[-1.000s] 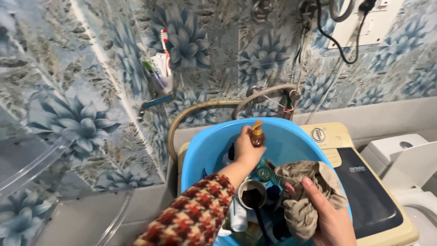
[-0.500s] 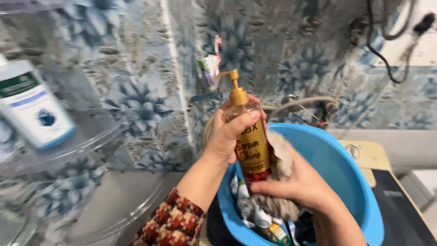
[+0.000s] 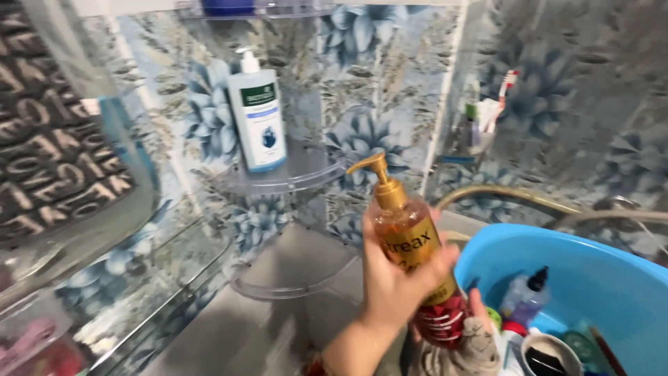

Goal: Organizing and cleaning bathroom products by wiping them and placing them on a corner shelf.

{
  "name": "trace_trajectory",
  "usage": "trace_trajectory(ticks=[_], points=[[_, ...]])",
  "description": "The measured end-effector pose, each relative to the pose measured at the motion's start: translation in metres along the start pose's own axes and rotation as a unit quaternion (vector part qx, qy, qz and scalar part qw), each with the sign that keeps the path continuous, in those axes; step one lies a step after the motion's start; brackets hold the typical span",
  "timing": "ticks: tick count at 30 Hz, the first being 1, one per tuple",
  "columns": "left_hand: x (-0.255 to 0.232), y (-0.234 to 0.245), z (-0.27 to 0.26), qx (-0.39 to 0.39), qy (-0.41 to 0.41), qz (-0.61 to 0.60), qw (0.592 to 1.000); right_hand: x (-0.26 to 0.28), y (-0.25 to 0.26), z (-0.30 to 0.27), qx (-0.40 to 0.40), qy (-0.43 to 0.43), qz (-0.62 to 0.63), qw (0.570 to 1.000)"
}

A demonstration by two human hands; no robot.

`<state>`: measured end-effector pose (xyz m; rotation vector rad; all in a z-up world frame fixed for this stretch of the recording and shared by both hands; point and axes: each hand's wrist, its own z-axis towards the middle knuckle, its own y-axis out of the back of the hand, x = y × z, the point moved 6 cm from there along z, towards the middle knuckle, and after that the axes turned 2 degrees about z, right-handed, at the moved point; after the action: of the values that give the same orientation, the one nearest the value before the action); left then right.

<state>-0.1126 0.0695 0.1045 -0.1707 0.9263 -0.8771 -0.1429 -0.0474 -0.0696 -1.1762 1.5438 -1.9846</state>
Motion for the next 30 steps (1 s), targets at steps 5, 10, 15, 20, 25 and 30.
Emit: trace_trajectory(ticks=[5,10,15,20,25,30], points=[[0.019,0.070,-0.045,-0.048,0.013,0.073,0.996,-0.068,0.013,0.003,0.141,-0.127,0.110,0.976],[0.049,0.147,-0.074,-0.041,0.014,0.291,0.956,-0.108,-0.018,-0.061,-0.137,-0.530,0.111,0.830],[0.046,0.187,-0.045,-0.141,0.262,0.219,0.929,-0.114,-0.030,-0.073,-0.247,-0.503,-0.031,0.828],[0.137,0.311,-0.011,-0.235,0.201,0.177,0.935,-0.179,0.016,-0.016,-0.207,-0.472,-0.066,0.854],[0.186,0.405,0.032,-0.179,0.147,0.348,0.909,-0.211,0.005,0.027,-0.217,-0.399,-0.052,0.889],[0.207,0.451,0.060,-0.195,0.143,0.387,0.890,-0.238,0.025,0.059,-0.184,-0.387,-0.074,0.901]])
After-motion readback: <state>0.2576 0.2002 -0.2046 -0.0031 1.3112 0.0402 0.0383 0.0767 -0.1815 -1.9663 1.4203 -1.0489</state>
